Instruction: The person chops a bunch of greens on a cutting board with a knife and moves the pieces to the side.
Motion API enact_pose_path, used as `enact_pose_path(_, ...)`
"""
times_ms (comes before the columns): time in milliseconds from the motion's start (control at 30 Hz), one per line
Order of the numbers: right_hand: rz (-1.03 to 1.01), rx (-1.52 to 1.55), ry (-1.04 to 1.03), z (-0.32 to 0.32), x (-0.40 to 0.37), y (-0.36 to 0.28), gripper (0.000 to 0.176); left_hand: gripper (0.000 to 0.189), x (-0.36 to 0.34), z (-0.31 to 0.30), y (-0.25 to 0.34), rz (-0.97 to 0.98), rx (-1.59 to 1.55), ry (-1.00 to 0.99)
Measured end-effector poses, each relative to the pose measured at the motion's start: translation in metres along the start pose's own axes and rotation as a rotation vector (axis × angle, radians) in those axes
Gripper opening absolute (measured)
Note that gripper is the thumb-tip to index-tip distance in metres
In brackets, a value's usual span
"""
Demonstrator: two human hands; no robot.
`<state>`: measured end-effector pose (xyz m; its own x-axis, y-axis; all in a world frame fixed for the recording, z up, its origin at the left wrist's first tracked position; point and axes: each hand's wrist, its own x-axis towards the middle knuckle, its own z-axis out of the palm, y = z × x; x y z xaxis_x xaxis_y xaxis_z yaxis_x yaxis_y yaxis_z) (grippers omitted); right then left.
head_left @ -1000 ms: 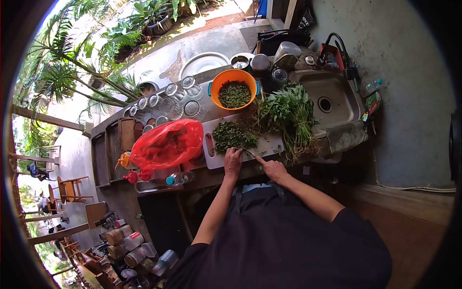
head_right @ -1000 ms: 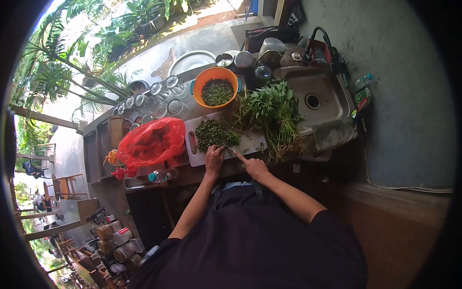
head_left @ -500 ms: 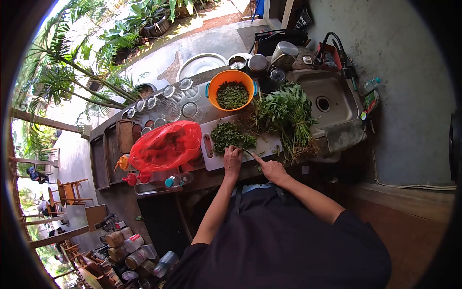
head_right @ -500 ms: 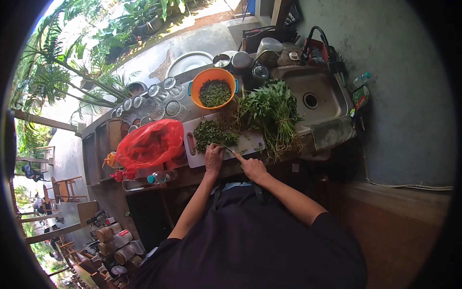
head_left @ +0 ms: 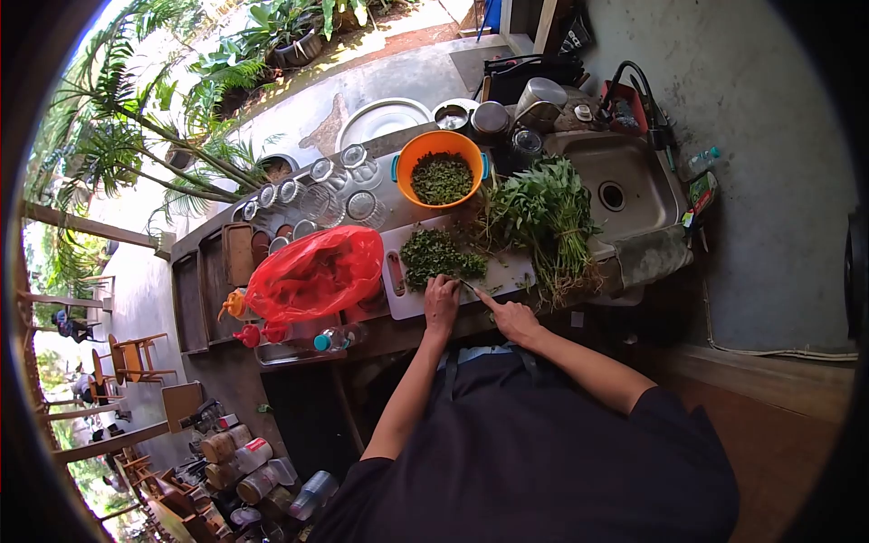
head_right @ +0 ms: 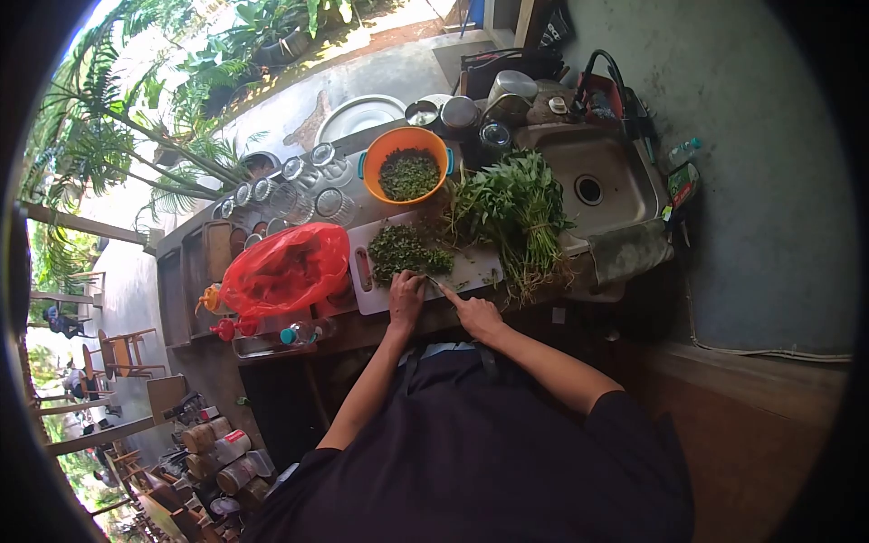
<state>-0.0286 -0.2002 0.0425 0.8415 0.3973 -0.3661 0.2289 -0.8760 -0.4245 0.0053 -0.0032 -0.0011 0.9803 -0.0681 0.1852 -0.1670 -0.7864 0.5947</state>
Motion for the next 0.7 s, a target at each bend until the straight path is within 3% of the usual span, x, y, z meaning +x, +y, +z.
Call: enact_pose_path(700,0.012,-0.008,0.000,0.005,-0.003,0.007,0.084,0.010,0.001,0.003,-0.002,-0.045,-0.008,0.031)
